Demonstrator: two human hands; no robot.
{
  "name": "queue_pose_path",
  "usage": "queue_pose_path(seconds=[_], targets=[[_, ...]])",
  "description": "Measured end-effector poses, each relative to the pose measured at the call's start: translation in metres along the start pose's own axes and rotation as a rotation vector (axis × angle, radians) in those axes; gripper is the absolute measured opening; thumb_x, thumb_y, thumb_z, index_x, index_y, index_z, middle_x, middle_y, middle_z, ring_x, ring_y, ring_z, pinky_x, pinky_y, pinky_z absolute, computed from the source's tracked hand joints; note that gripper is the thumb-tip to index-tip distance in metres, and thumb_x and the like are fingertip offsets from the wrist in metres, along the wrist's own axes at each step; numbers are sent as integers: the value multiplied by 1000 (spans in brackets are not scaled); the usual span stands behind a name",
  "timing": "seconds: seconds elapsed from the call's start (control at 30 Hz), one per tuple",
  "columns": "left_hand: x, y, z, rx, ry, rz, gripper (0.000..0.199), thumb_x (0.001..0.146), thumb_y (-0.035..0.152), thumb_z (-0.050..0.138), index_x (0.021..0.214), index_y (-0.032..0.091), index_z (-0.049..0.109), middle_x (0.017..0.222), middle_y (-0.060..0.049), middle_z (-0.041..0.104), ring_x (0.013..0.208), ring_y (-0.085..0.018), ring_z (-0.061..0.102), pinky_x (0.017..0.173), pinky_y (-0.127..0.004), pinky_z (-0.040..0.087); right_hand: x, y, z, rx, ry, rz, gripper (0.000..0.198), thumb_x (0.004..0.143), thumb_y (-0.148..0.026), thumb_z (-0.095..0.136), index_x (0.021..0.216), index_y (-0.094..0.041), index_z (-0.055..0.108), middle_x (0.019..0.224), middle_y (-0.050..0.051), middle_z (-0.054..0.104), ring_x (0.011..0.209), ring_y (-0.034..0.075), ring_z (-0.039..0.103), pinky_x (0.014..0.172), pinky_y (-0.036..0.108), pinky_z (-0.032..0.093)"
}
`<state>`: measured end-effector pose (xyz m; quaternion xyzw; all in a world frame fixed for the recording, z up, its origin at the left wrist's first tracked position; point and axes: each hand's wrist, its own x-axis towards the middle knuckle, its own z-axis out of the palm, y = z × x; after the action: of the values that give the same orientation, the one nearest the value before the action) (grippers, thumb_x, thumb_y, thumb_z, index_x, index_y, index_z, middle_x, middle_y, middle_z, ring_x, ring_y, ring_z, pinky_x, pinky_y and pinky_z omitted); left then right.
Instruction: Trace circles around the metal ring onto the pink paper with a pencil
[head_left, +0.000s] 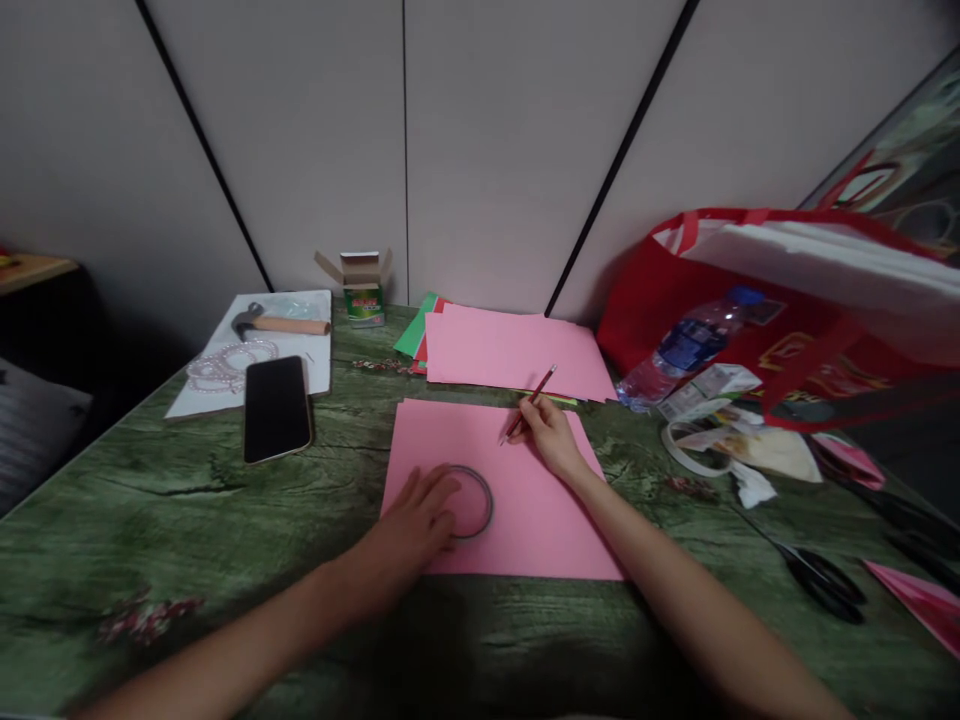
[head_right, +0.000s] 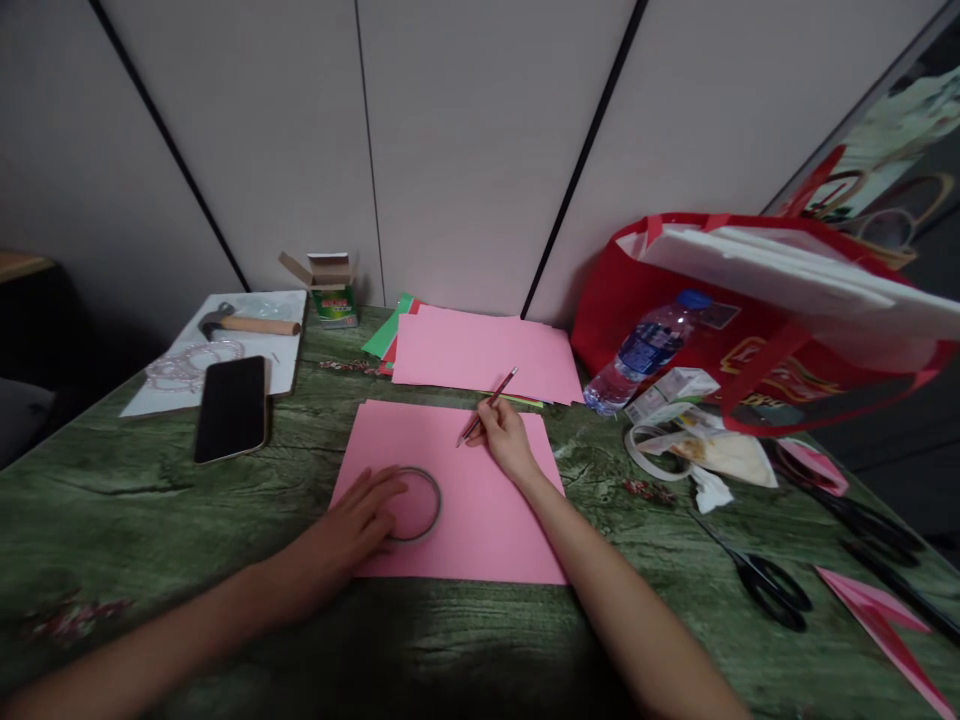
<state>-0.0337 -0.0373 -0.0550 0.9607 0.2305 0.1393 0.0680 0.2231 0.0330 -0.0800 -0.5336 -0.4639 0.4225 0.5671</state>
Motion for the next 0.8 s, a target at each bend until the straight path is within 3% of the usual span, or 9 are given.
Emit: queue_pose_path(seconds=[0.17, 0.3, 0.5, 0.8], targets=[[-41, -14, 3, -25, 169, -82, 17, 89, 6, 40, 91, 15, 54, 131, -13, 46, 131, -22, 35, 99, -38, 46, -1, -1, -3, -39, -52, 15, 44, 71, -60, 61, 77, -20, 44, 55, -7, 53, 43, 11, 58, 42, 22, 53], [-46, -14, 8, -29, 262, -139, 10, 91, 16, 47, 87, 14, 56, 120, -12, 53, 129, -25, 37, 98, -41, 46, -2, -3, -3, -56, -55, 13, 44, 71, -61, 61, 76, -20, 43, 51, -7, 54, 40, 11, 58, 39, 22, 51], [-42, -9, 5, -16, 374, -117, 15, 94, 20, 41, 93, 14, 55, 109, -11, 57, 122, -23, 45, 90, -38, 52, -2, -6, -3, -40, -63, 27, 44, 71, -60, 62, 76, -21, 42, 49, -7, 55, 38, 12, 57, 39, 22, 51], [-43, -5, 10, -67, 400, -168, 11, 92, 17, 46, 97, 14, 55, 107, -11, 57, 122, -25, 45, 90, -40, 52, 1, -5, -6, -31, -70, 33, 43, 70, -58, 64, 73, -21, 43, 50, -7, 54, 39, 11, 55, 40, 23, 52]])
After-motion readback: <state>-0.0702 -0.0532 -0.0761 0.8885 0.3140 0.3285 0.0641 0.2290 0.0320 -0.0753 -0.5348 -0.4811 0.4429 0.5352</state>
